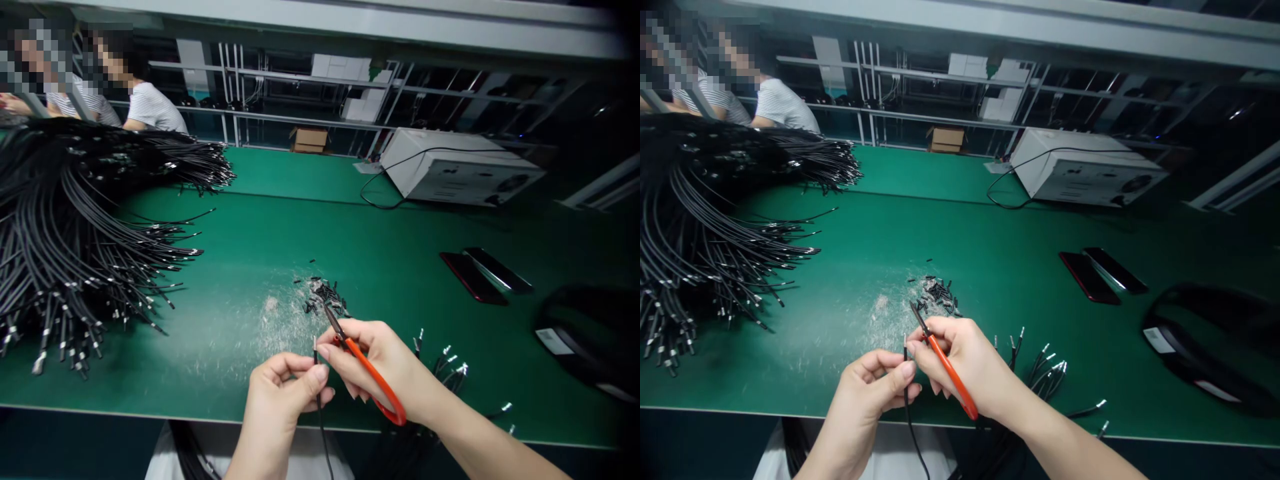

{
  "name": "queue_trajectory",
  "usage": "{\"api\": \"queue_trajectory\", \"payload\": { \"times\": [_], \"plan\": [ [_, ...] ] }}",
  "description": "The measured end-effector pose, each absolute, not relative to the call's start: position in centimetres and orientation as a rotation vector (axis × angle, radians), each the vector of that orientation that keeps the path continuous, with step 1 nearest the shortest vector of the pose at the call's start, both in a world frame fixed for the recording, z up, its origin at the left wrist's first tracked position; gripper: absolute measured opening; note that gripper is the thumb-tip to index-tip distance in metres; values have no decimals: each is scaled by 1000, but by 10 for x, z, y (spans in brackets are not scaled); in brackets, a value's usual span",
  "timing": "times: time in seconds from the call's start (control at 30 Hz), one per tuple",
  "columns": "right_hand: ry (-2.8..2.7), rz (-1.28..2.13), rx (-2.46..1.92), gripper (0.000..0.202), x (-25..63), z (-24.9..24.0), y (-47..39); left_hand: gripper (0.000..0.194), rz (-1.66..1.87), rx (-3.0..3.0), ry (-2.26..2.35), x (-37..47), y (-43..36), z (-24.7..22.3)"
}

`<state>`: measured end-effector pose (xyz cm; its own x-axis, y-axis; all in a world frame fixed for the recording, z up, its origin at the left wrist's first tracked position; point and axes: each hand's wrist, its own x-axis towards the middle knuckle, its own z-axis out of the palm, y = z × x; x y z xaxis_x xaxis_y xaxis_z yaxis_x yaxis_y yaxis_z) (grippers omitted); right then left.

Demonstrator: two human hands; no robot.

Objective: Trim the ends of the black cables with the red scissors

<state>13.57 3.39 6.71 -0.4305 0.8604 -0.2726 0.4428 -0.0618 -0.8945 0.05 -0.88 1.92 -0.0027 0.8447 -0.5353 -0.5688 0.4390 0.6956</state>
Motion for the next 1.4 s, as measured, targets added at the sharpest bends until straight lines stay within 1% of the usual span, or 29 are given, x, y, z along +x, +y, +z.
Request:
{"api": "queue_trajectory", "payload": {
  "times": [0.13,0.3,0.37,0.43,0.5,0.57,0.73,0.9,1.0,1.07,1.1,1.17,1.23,1.27,1.33,1.4],
  "plan": [
    [-2049,1077,-1411,19,132,69,32,36,1130,346,1074,0,-9,16],
    [-2219,835,-1313,19,140,62,38,35,1077,337,1020,-6,-9,17],
    [-2337,574,-1243,15,147,56,42,34,1061,328,1007,-8,-9,18],
    [-2472,241,-1162,12,153,48,46,34,1054,322,997,-8,-9,19],
    [-2584,-25,-1115,14,158,42,48,33,1046,315,991,-8,-9,20],
    [-2639,-208,-1097,18,160,38,48,33,1043,310,989,-7,-10,21],
    [-2666,-469,-1043,27,159,42,44,33,1039,309,995,-6,-10,22],
    [-2672,-544,-966,30,161,49,44,31,1042,330,994,-5,-10,22],
    [-2663,-420,-985,28,162,50,45,31,1044,340,996,-6,-11,21],
    [-2573,-140,-1096,26,159,50,44,31,1046,348,995,-6,-12,21],
    [-2484,81,-1191,26,157,50,43,32,1047,353,993,-6,-12,21],
    [-2220,662,-1366,25,150,50,41,32,1047,366,988,-6,-12,21],
    [-1910,1222,-1426,29,142,50,39,32,1052,374,985,-6,-12,21],
    [-1785,1420,-1406,31,138,51,38,32,1056,376,985,-6,-13,21],
    [-1637,1594,-1360,31,133,53,38,33,1064,375,991,-5,-13,21],
    [-1613,1599,-1355,30,129,55,38,34,1077,374,1008,-4,-14,21]
  ]
}}
